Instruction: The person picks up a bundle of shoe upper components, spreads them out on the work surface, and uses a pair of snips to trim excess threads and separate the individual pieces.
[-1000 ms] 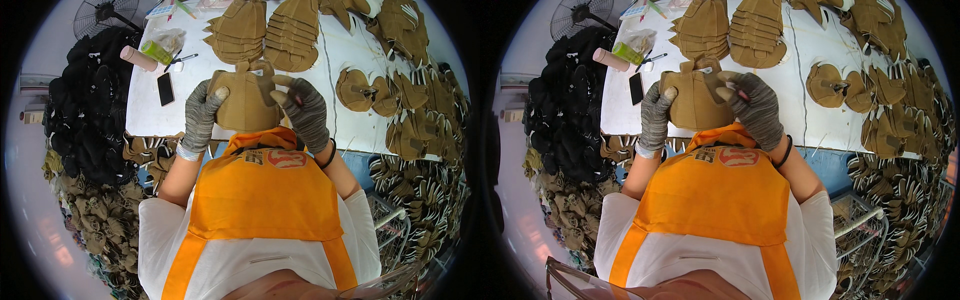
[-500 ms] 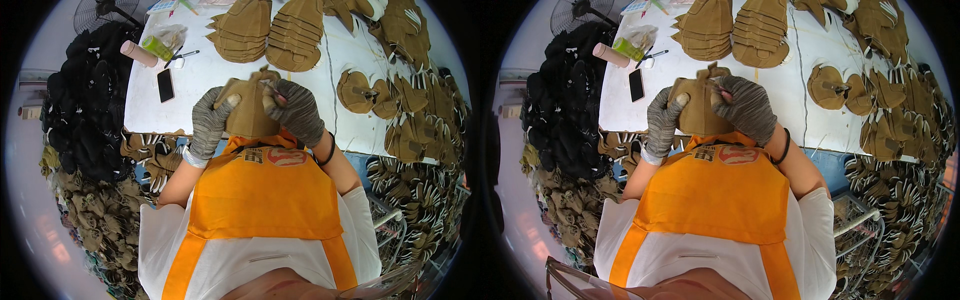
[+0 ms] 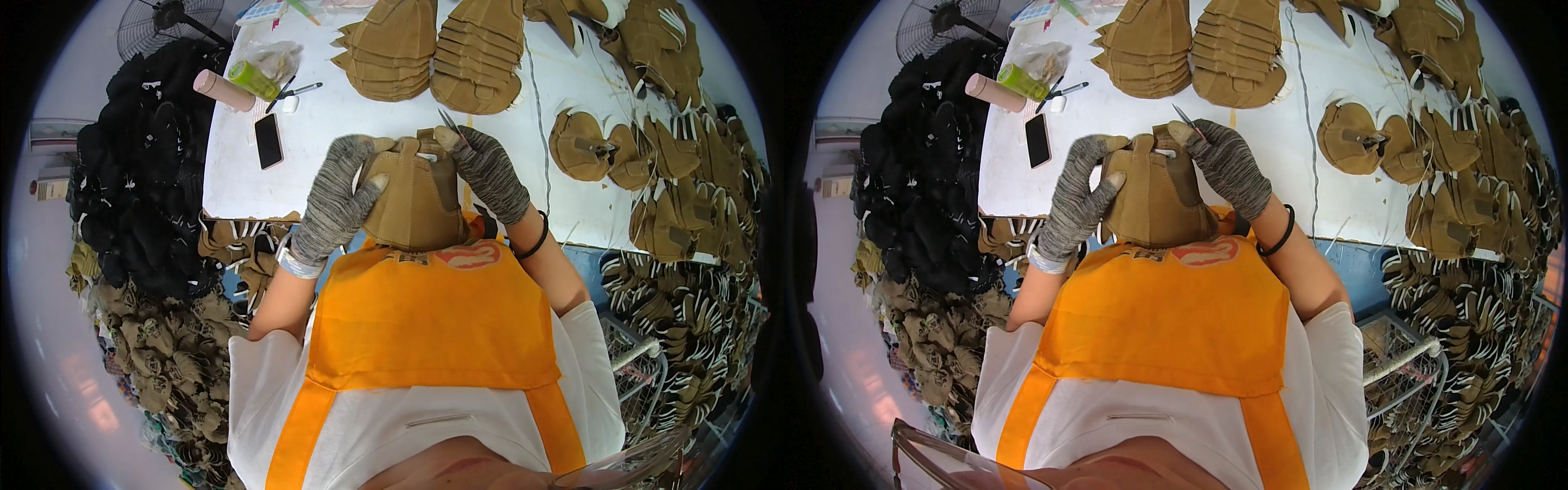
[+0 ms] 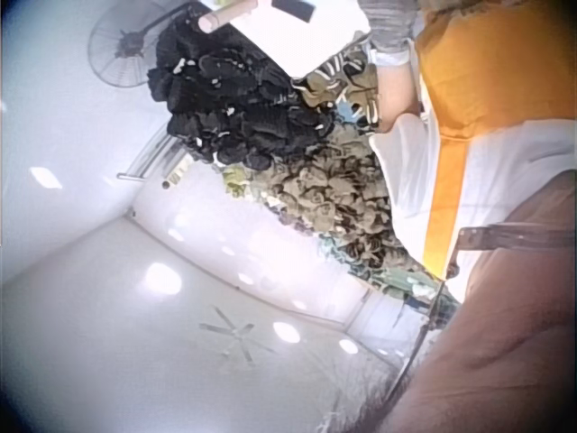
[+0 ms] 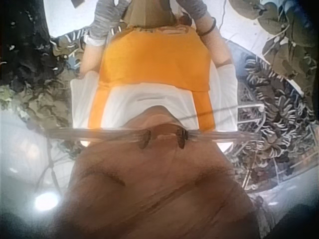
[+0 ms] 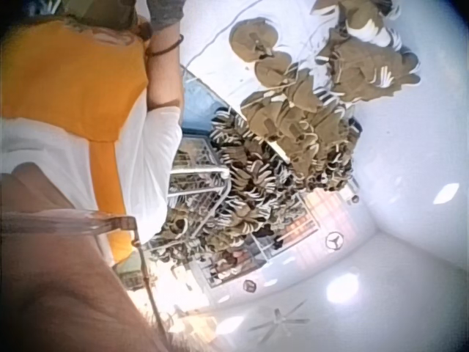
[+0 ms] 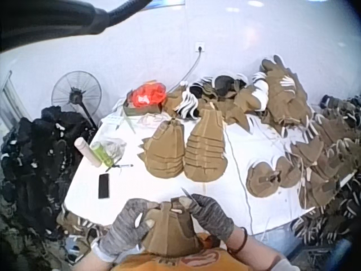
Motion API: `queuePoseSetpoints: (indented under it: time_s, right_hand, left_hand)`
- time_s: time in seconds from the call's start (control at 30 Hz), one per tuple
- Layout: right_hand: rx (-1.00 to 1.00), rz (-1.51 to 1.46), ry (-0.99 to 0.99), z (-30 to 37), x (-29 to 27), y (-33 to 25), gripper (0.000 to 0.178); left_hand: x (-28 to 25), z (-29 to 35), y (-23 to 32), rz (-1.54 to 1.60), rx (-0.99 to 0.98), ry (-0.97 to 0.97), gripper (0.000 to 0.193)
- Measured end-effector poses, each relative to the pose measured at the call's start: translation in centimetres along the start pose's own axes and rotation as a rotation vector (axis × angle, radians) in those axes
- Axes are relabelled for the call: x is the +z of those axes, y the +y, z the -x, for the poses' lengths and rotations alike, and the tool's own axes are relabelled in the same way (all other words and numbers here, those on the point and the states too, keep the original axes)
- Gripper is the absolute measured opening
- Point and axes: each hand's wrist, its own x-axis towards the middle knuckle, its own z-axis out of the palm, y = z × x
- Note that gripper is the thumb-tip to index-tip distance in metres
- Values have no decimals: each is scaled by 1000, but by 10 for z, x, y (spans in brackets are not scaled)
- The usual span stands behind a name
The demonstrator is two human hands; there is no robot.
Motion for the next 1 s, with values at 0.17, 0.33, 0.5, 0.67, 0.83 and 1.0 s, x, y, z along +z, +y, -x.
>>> queuePoseSetpoints:
  time_s: [0.17, 0.33, 0.5, 0.67, 0.83, 1.0]
  right_hand:
    - [-205, 148, 152, 2, 17, 4, 37]
    - [-222, 186, 101, 16, 18, -27, 30]
    - [-563, 408, 217, 20, 17, -33, 19]
    - [-525, 237, 158, 47, 5, -42, 22]
    - [-460, 240, -2, 47, 25, -36, 28]
    - [-635, 464, 41, 34, 14, -38, 32]
  left_hand:
    - [-19, -18, 19, -434, 214, -103, 37]
    - [-36, -40, 40, -351, 125, -397, 44]
    - [-26, -32, 41, -161, 53, -415, 41]
    - [-43, -33, 27, 1, -44, -658, 45]
    - [-31, -22, 8, 88, -207, -538, 47]
    - [-20, -14, 24, 337, -339, -335, 40]
